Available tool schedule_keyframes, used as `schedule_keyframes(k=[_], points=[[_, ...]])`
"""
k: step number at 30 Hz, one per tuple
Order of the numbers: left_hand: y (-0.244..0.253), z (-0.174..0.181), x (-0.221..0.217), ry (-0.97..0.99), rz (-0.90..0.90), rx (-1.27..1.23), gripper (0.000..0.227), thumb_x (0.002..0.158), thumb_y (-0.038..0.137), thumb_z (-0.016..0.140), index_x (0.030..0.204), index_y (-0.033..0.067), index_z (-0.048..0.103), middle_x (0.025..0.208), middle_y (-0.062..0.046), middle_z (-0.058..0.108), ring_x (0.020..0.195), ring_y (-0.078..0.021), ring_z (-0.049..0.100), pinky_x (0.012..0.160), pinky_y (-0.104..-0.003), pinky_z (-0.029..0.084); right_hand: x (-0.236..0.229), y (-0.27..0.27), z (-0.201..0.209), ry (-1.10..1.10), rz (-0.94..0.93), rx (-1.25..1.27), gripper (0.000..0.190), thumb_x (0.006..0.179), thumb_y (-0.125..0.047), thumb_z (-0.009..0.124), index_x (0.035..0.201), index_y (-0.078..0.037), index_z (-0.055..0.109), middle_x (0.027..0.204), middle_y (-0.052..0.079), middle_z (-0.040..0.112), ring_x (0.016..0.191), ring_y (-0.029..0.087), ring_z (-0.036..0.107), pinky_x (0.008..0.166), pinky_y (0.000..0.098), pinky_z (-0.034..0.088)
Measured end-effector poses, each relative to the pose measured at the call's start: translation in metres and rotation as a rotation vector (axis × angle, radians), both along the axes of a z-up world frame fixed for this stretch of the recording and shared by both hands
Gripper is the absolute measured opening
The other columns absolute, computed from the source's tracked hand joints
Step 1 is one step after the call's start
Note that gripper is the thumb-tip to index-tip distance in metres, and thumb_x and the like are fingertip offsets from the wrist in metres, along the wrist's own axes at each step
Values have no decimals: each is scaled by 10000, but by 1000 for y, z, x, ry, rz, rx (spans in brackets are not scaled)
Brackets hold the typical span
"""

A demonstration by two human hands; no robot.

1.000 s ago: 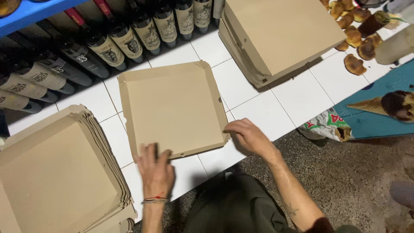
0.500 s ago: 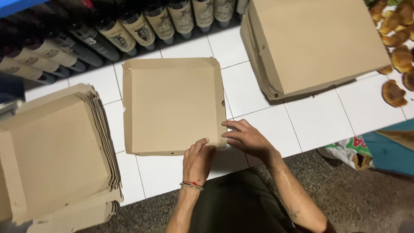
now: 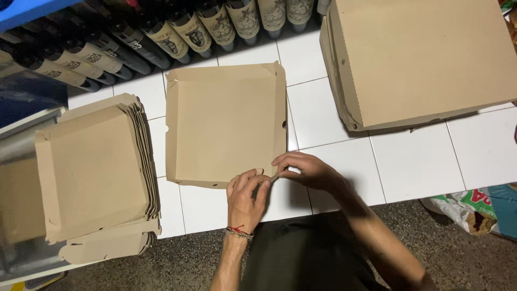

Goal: The person repeatedly picks up flat cardboard boxes from a stack, folds the side flaps to form a box shape, and places the assembled boxes into a stack. The person handles the boxes one at a time throughout the clip.

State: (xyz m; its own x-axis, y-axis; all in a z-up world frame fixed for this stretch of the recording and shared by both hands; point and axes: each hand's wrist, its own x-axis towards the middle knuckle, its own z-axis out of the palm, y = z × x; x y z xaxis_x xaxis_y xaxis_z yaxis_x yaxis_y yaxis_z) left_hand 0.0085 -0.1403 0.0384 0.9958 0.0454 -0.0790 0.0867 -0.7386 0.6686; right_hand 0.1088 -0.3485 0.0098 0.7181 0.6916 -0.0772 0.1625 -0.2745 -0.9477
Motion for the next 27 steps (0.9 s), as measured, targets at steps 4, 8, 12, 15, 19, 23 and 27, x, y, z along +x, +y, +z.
schedule_keyframes(k=[4, 8, 12, 15, 19, 23, 27], points=[[-4, 1, -1, -24, 53, -53, 136, 1020, 314, 627, 1034, 238, 739, 1110, 30, 719, 1315, -229, 597, 1217, -534, 227, 9, -1, -13, 64, 6, 17, 119, 990, -229, 677, 1020, -115, 695, 1173, 85, 749, 1091, 282, 709, 990, 465, 549], [-3, -3, -2, -45, 158, -209, 154, 1009, 272, 643, 1048, 162, 744, 1066, -59, 727, 1278, -332, 622, 1183, -589, 302, 11, 1, -17, 174, -73, 103, 131, 978, -153, 698, 1062, -53, 693, 1141, 150, 750, 1001, 282, 732, 934, 456, 577], [-5, -5, -5, -160, 171, -144, 147, 982, 288, 692, 1013, 163, 763, 999, -35, 713, 1242, -315, 653, 1181, -540, 347, 8, 9, -25, 297, -185, 187, 232, 951, -121, 743, 1159, -33, 694, 1010, 135, 771, 903, 207, 738, 885, 389, 601], [-9, -13, -8, -243, 188, -17, 100, 947, 301, 746, 951, 206, 777, 921, 19, 707, 1163, -228, 694, 1137, -463, 420, 3, 13, -38, 324, -238, 229, 326, 902, -84, 791, 1202, -22, 678, 1036, 142, 769, 929, 208, 753, 881, 384, 615], [-10, -32, -6, -311, 167, 172, 86, 928, 325, 768, 910, 242, 772, 906, 56, 687, 1104, -182, 701, 1066, -420, 468, 1, 15, -39, 278, -208, 190, 281, 920, -47, 752, 1192, -8, 696, 1035, 167, 762, 932, 230, 750, 895, 395, 622], [-16, -23, -2, -344, 113, 273, 122, 946, 347, 743, 905, 232, 740, 966, 27, 678, 1006, -191, 716, 979, -383, 506, 3, 16, -26, 240, -223, 155, 239, 958, -42, 677, 1193, -11, 709, 1064, 189, 754, 929, 244, 754, 888, 396, 634], [-17, -14, 3, -333, 120, 272, 134, 965, 353, 715, 919, 227, 722, 1005, 27, 671, 975, -186, 725, 976, -355, 504, 9, 14, -27, 56, -149, 134, 265, 996, 35, 530, 1167, -36, 720, 1139, 166, 728, 941, 268, 753, 872, 406, 638]])
